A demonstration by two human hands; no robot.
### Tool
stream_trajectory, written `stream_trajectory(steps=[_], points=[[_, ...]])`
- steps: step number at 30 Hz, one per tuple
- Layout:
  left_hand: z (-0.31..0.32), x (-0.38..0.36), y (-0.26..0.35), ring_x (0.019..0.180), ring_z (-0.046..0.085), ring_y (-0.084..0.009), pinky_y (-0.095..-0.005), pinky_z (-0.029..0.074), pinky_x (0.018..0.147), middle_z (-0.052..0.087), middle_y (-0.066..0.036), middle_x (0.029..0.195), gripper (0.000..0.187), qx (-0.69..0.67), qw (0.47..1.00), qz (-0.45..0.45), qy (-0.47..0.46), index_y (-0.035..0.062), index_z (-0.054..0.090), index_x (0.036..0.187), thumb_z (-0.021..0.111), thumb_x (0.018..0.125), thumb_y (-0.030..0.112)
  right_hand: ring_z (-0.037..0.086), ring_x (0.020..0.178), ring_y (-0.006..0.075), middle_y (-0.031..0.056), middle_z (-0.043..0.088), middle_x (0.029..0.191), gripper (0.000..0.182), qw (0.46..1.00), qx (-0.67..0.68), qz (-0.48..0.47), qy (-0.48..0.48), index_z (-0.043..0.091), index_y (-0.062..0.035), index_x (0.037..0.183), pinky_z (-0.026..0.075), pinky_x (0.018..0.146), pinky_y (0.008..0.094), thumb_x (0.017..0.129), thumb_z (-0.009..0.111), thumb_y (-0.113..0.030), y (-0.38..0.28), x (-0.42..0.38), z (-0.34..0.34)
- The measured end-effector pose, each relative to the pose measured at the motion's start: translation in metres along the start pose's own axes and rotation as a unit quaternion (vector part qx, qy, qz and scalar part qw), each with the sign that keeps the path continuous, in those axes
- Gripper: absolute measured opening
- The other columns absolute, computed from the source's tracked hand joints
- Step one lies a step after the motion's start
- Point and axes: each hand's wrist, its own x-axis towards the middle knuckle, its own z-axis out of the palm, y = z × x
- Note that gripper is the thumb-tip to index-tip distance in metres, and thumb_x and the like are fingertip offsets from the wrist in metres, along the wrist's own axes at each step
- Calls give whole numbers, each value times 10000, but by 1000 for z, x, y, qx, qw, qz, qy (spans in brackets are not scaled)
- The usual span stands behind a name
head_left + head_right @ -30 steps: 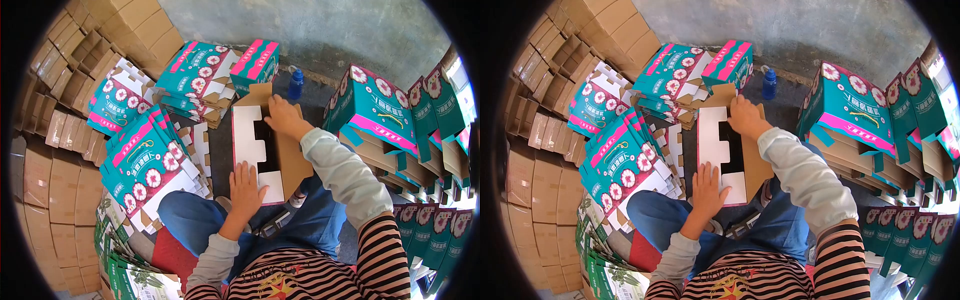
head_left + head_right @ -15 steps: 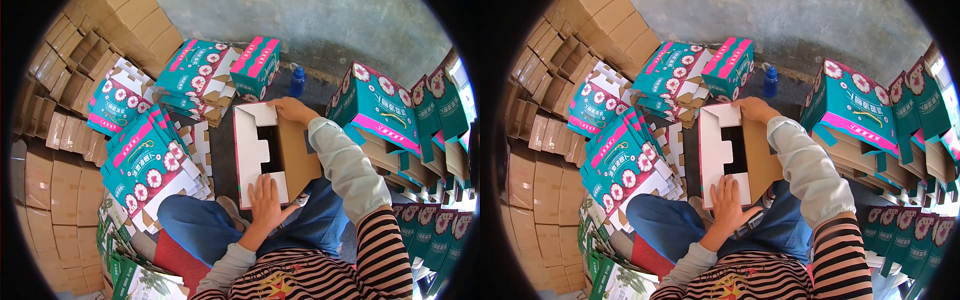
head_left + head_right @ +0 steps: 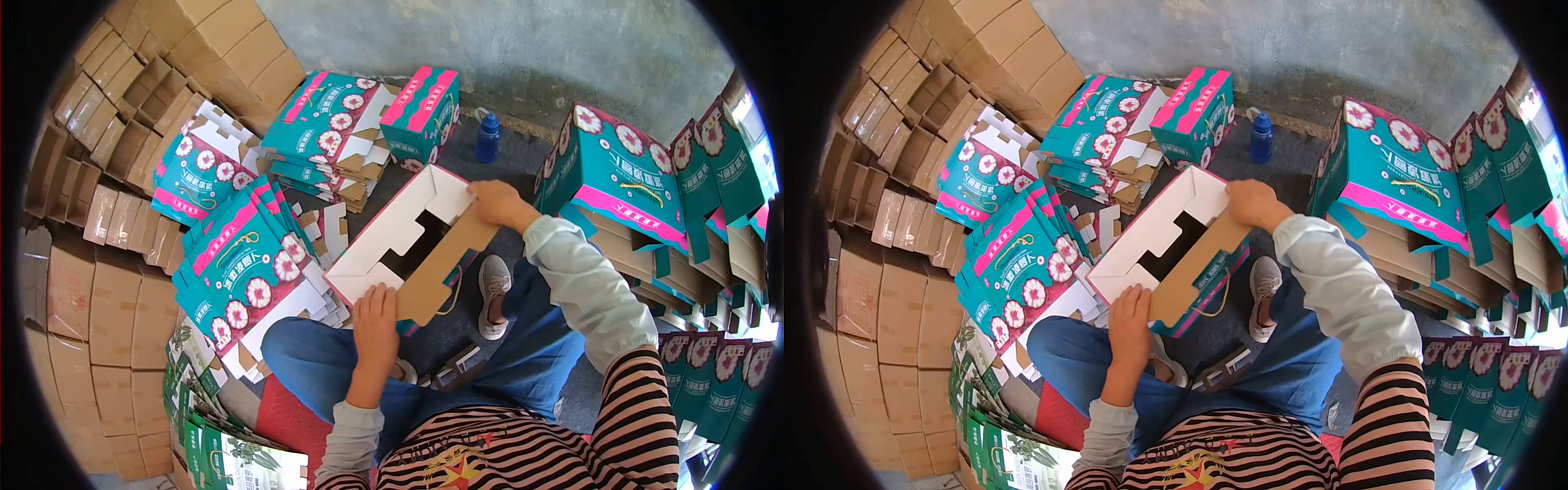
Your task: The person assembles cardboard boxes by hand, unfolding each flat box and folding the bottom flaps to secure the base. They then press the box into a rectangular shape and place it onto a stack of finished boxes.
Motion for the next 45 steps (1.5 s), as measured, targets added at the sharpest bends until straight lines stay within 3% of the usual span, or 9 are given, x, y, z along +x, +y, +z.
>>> stream_trajectory(steps=[8, 12, 14, 17, 26, 29, 35, 41, 45], points=[[3, -5, -5, 1067, 524, -361, -432, 378, 914, 572, -202, 1121, 368, -196, 963, -184, 25, -25, 514, 1185, 561, 861, 143, 651, 755, 306, 183, 656, 733, 294, 966, 138, 40, -217, 657, -7, 670, 512, 737, 419, 776, 442, -177, 12, -7, -27], [27, 8, -2, 1125, 490, -377, -431, 356, 954, 499, -265, 1218, 609, -207, 934, -224, 185, -7, 319, 1370, 583, 835, 114, 611, 924, 283, 167, 633, 988, 246, 990, 3, -141, 22, 647, -30, 896, 495, 793, 413, 764, 541, -209, 13, -10, -10], [27, 9, 0, 1181, 447, -368, -448, 328, 983, 459, -250, 1277, 581, -94, 964, -190, 163, 6, 359, 1354, 586, 837, 145, 559, 1057, 291, 153, 579, 1159, 359, 952, -7, -251, 176, 611, -58, 1060, 477, 841, 412, 749, 621, -237, -1, -20, 5], [19, 7, 3, 1242, 390, -356, -479, 290, 1013, 426, -211, 1334, 547, 26, 990, -103, 91, 24, 416, 1324, 592, 843, 215, 466, 1163, 311, 119, 477, 1287, 623, 889, -29, -424, 173, 498, -95, 1224, 449, 891, 401, 680, 739, -280, -26, -29, 16], [33, 0, -5, 1229, 418, -317, -494, 270, 1031, 471, -155, 1315, 532, 33, 998, -45, -18, 26, 471, 1278, 583, 852, 325, 511, 1098, 284, 80, 559, 1131, 556, 924, -126, -359, -29, 560, -100, 1165, 464, 864, 378, 692, 750, -321, -29, -21, 39], [31, 2, -5, 1216, 434, -325, -486, 269, 1036, 487, -162, 1301, 513, 20, 998, -45, -34, 23, 471, 1276, 567, 865, 314, 470, 1169, 293, 86, 516, 1260, 621, 935, -123, -307, -128, 535, -126, 1236, 423, 926, 385, 685, 751, -312, -35, -15, 34], [29, 3, -8, 1207, 438, -336, -480, 265, 1042, 489, -170, 1293, 500, -4, 998, -47, -49, 19, 468, 1274, 557, 871, 300, 482, 1152, 285, 88, 527, 1242, 575, 932, -117, -307, -152, 547, -114, 1213, 417, 926, 391, 710, 731, -322, -36, -14, 33], [21, -1, 0, 1247, 366, -353, -492, 256, 1038, 417, -185, 1344, 543, 9, 999, -30, 32, 14, 475, 1256, 604, 825, 316, 564, 1008, 300, 110, 592, 1050, 368, 937, -4, -348, 29, 613, -72, 1038, 473, 826, 404, 754, 703, -287, -34, -43, 5], [21, 0, 0, 1258, 350, -375, -499, 249, 1041, 405, -203, 1347, 561, -17, 996, -53, 76, -2, 473, 1250, 609, 814, 324, 590, 773, 316, 136, 592, 869, 224, 844, 173, -412, 298, 581, -25, 868, 482, 656, 373, 764, 688, -192, -82, -123, -90]])
